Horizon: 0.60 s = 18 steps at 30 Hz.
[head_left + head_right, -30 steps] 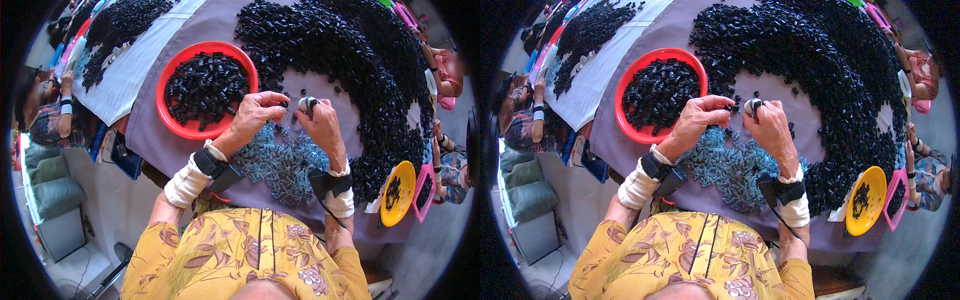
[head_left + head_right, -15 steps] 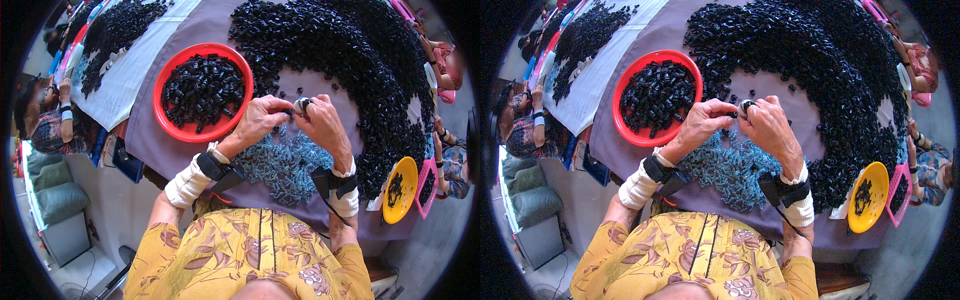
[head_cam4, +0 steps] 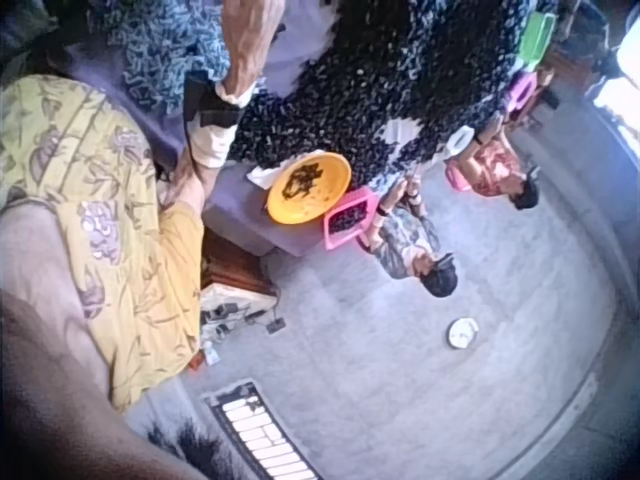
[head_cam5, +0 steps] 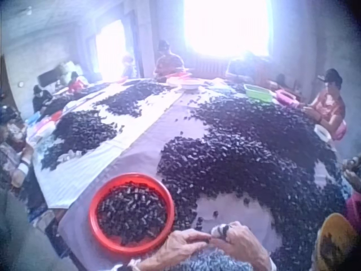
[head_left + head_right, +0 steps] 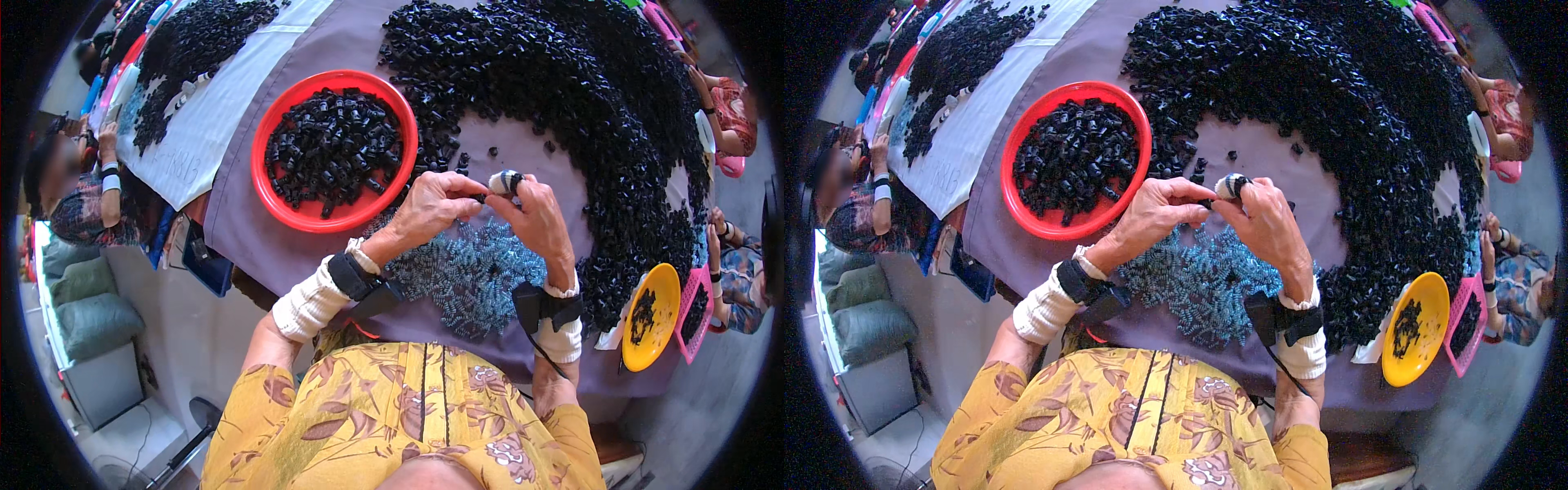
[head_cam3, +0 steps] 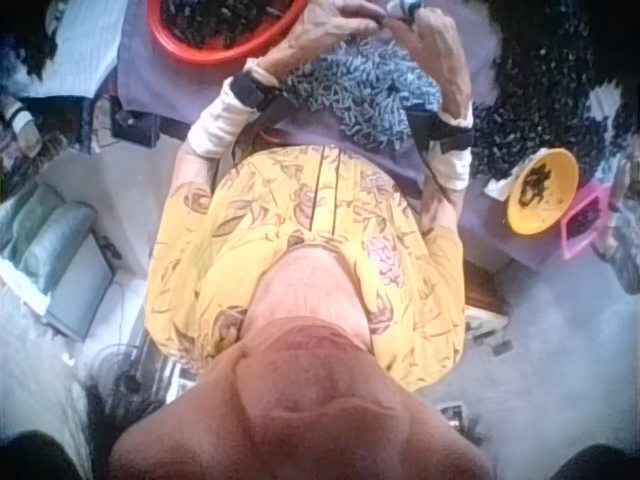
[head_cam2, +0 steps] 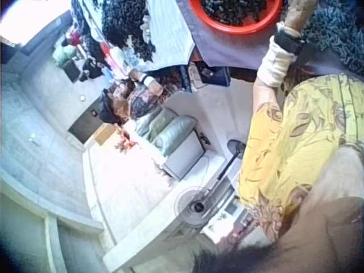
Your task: Assembling small black plastic components by hand in a manufacturing setting.
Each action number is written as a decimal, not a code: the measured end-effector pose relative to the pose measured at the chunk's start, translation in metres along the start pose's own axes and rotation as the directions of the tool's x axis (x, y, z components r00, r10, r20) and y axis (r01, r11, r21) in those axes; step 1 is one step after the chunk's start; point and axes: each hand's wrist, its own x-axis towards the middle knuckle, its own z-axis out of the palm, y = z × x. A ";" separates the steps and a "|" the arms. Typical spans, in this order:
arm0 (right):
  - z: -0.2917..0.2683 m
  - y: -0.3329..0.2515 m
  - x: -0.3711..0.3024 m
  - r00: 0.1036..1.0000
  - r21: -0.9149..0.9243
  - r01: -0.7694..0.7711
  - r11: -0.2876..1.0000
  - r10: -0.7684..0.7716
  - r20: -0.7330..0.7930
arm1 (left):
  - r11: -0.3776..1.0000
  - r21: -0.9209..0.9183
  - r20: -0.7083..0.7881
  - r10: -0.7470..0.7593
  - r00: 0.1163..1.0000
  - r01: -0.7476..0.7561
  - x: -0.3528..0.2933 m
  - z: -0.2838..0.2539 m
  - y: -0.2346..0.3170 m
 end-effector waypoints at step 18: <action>0.003 0.004 0.000 0.998 0.071 -0.043 0.997 0.040 0.041 | 0.997 0.049 -0.019 0.058 0.998 -0.057 0.001 0.004 -0.002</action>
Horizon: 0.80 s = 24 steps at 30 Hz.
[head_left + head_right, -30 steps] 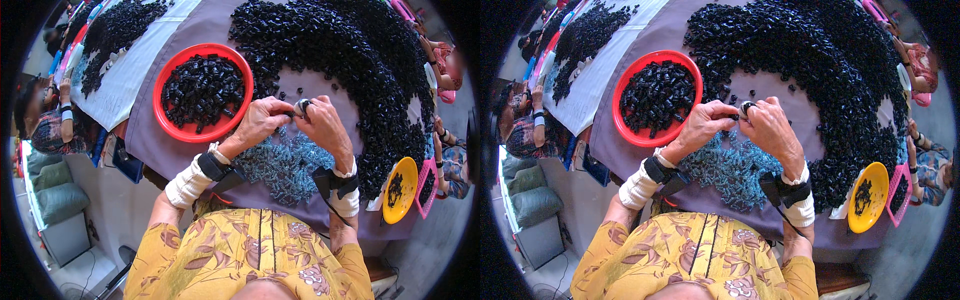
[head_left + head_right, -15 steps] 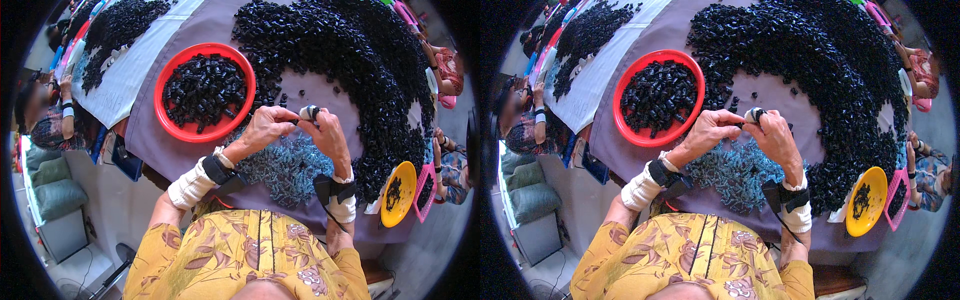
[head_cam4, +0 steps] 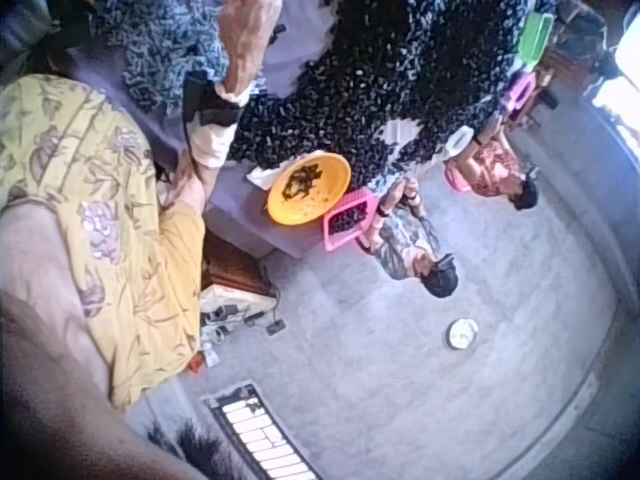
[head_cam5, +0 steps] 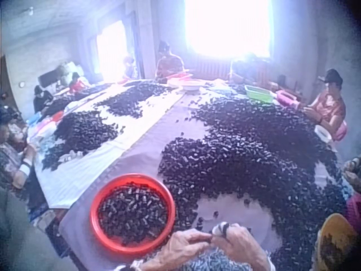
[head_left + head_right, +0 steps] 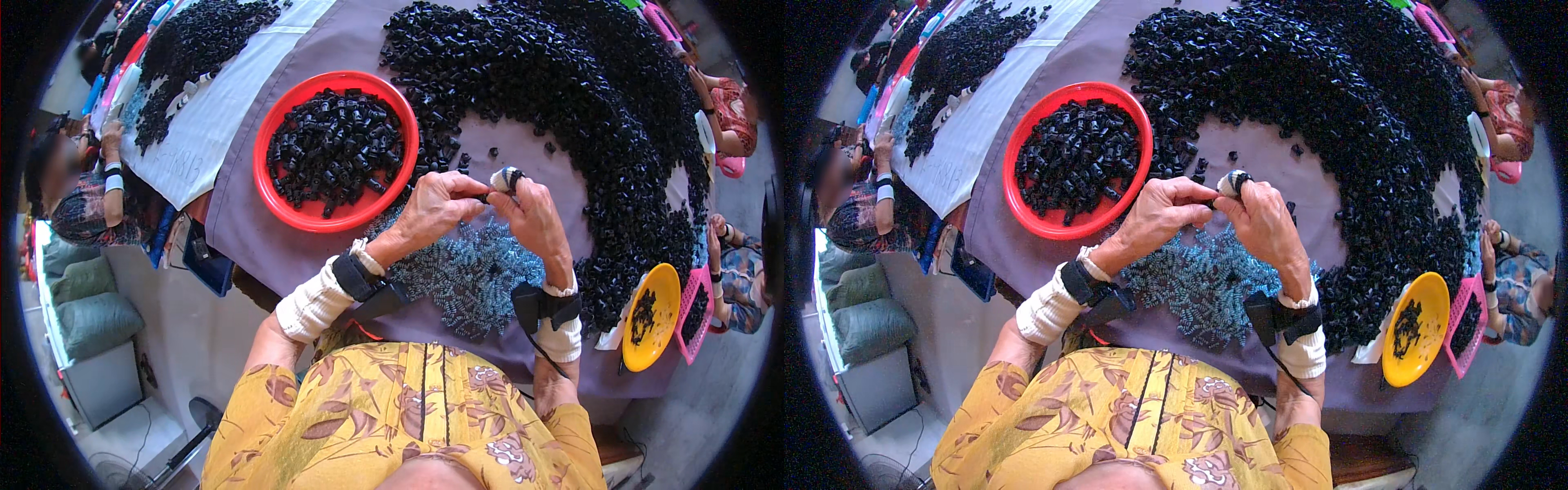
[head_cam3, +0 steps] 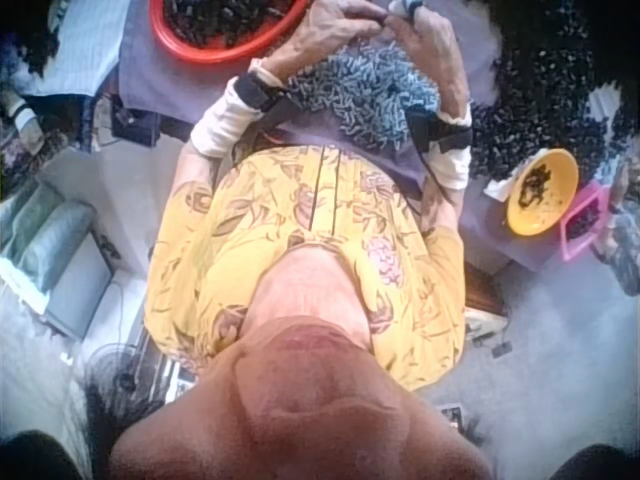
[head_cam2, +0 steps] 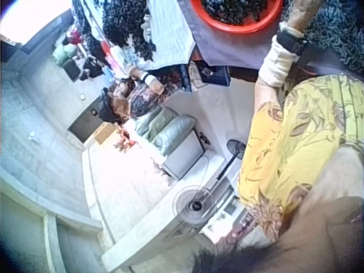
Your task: Assembling small black plastic components by hand in a manufacturing setting.
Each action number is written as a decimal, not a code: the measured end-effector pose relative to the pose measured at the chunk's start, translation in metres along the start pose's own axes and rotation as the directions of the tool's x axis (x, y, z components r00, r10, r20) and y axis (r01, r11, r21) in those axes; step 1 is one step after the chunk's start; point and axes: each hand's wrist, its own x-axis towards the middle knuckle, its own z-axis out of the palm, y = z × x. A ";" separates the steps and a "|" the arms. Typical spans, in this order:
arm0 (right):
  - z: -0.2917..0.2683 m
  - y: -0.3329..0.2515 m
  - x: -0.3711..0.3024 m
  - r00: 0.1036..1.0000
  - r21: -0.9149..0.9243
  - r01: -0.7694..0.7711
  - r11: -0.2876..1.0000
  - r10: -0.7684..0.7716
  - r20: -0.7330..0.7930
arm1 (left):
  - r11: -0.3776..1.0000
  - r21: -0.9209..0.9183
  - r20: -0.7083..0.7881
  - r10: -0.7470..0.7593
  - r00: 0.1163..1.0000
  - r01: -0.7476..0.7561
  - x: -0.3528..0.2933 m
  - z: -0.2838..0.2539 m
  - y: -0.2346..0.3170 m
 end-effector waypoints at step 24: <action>0.004 -0.004 0.007 0.993 0.154 -0.005 0.988 0.024 -0.119 | 0.984 -0.168 -0.035 -0.064 0.997 0.057 0.001 -0.002 0.008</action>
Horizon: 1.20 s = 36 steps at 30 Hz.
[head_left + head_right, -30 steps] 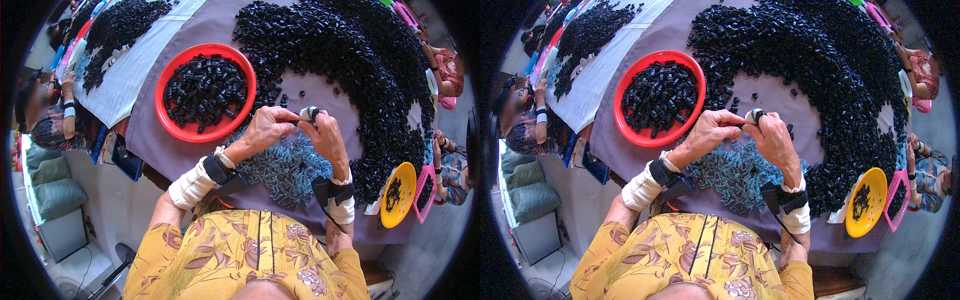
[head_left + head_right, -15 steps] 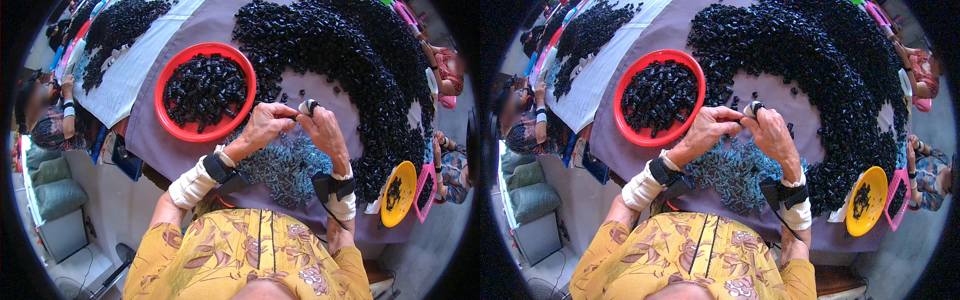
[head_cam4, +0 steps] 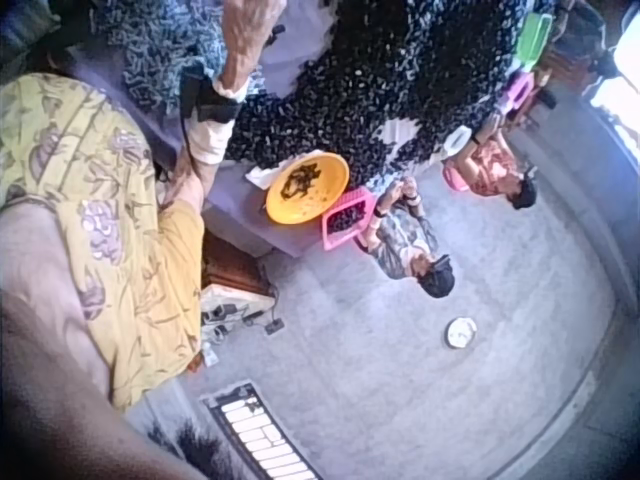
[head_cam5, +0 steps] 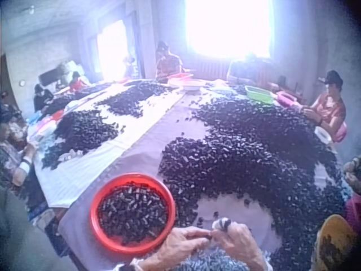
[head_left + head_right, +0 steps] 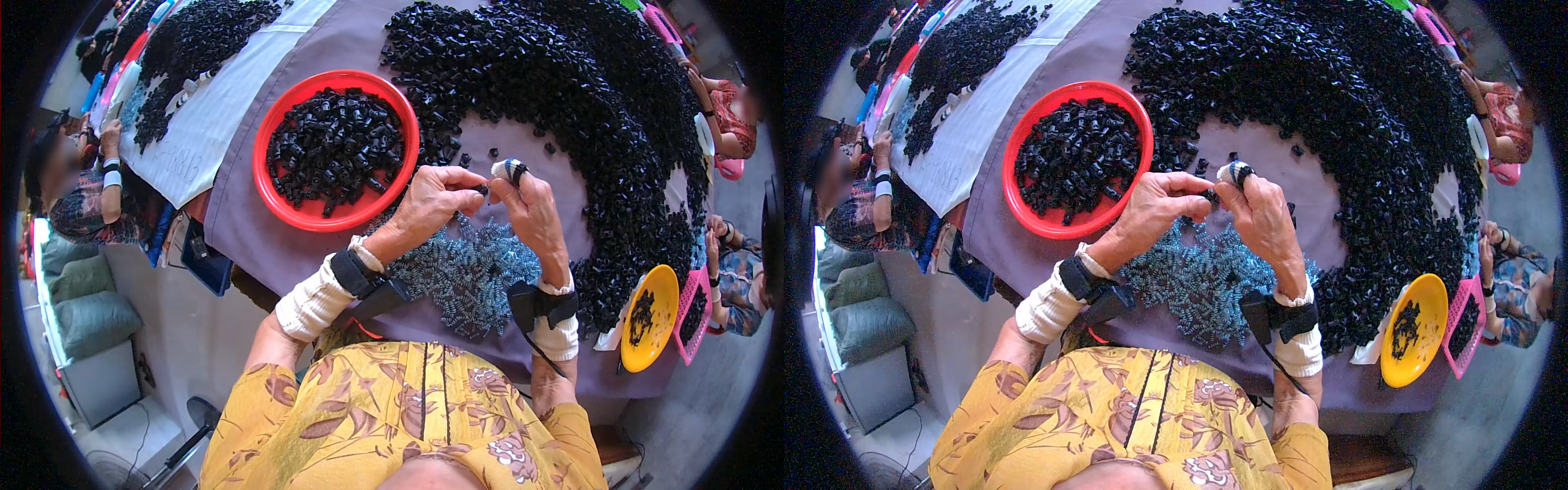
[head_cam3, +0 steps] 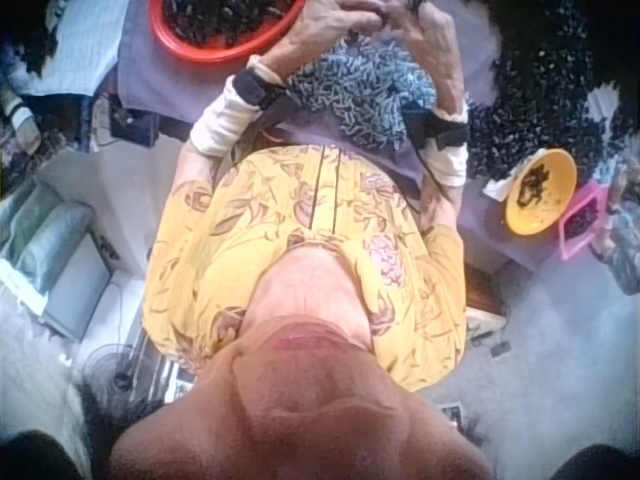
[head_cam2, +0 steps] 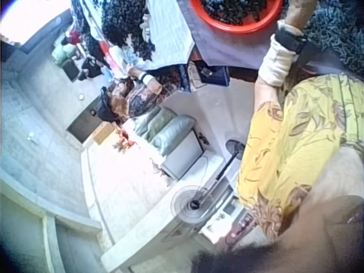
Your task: Assembling small black plastic components by hand in a manufacturing setting.
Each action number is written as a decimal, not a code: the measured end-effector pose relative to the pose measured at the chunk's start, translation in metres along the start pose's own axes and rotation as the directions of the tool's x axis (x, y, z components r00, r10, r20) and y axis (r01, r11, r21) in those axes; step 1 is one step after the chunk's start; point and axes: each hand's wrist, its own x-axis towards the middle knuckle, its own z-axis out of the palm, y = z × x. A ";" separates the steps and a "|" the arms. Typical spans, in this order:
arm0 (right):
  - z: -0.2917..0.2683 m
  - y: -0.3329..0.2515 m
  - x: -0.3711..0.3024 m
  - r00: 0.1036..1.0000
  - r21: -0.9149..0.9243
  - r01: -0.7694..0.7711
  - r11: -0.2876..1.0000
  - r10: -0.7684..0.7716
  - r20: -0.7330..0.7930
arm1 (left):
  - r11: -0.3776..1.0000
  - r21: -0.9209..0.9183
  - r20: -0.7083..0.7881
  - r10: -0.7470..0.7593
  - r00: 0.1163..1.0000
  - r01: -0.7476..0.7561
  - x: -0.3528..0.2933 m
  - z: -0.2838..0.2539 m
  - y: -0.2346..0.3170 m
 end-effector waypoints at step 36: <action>-0.008 -0.013 0.016 0.987 -0.211 0.157 0.965 -0.160 0.002 | 0.987 -0.138 -0.124 0.064 0.990 -0.081 0.004 -0.017 0.009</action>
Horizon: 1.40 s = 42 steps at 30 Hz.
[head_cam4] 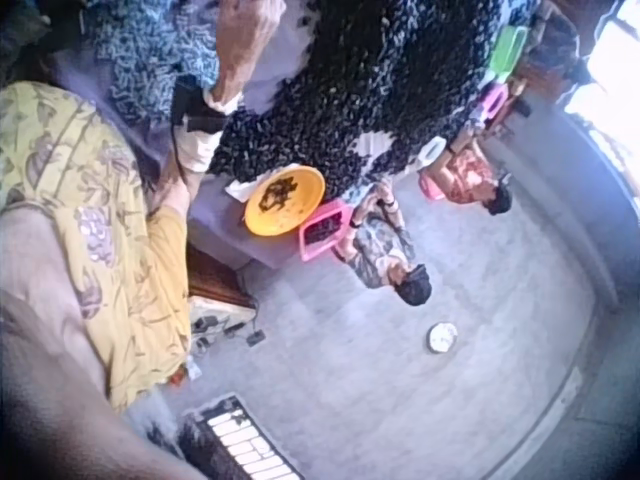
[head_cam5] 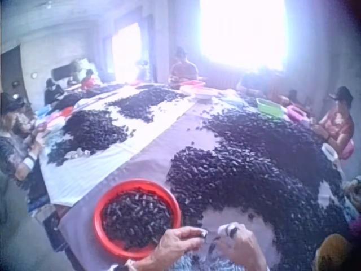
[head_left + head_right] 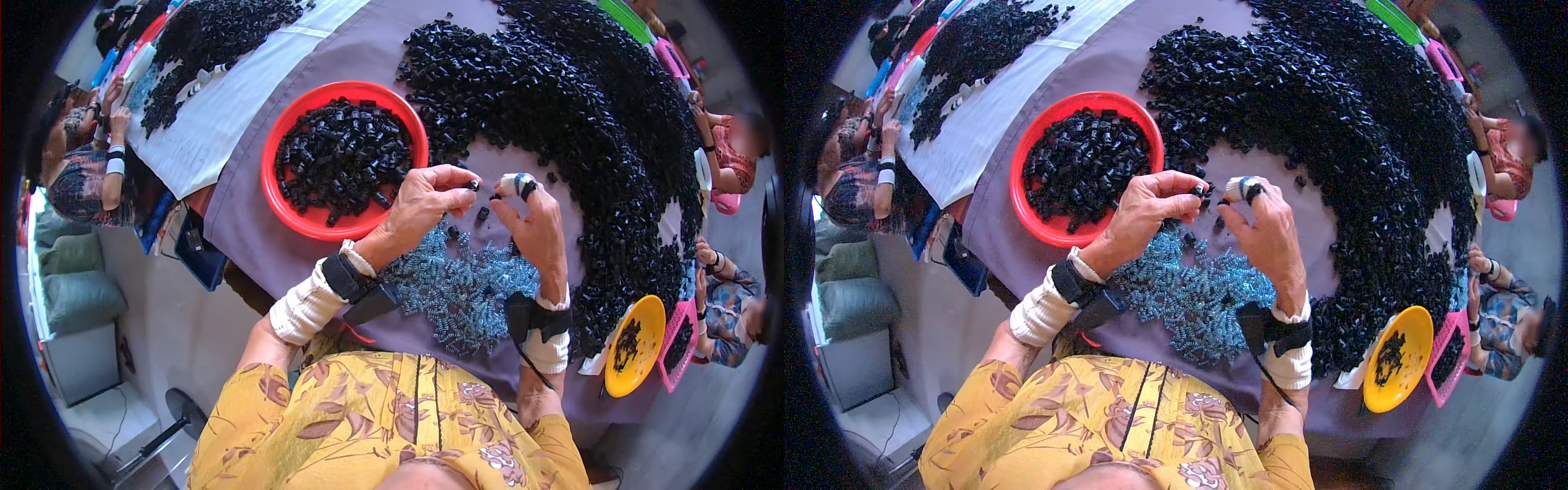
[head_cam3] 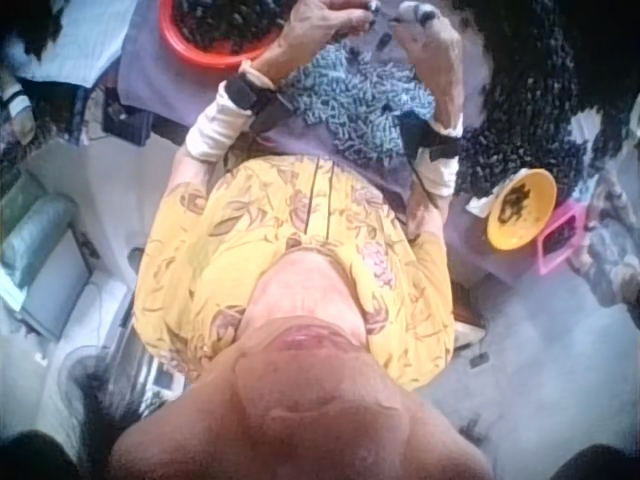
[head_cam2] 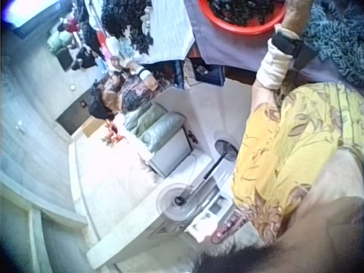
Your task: Assembling small black plastic components by hand in a manufacturing setting.
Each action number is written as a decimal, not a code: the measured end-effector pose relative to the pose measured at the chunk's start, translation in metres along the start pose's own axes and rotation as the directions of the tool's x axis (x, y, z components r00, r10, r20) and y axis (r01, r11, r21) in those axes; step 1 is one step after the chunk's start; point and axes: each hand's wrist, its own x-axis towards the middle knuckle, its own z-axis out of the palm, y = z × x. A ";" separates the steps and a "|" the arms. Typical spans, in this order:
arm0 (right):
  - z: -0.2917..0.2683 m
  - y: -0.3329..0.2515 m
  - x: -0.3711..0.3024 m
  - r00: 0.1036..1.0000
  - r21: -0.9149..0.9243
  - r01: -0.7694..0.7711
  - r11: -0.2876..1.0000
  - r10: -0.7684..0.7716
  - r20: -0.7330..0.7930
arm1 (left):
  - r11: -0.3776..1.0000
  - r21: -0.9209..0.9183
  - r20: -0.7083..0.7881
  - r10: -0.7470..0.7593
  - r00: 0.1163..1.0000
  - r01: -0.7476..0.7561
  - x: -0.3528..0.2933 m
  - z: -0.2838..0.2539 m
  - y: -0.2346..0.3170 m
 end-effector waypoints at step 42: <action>0.012 -0.003 -0.006 0.968 0.240 0.012 0.971 0.049 -0.246 | 0.999 0.038 0.048 0.017 0.999 -0.019 -0.002 0.016 -0.001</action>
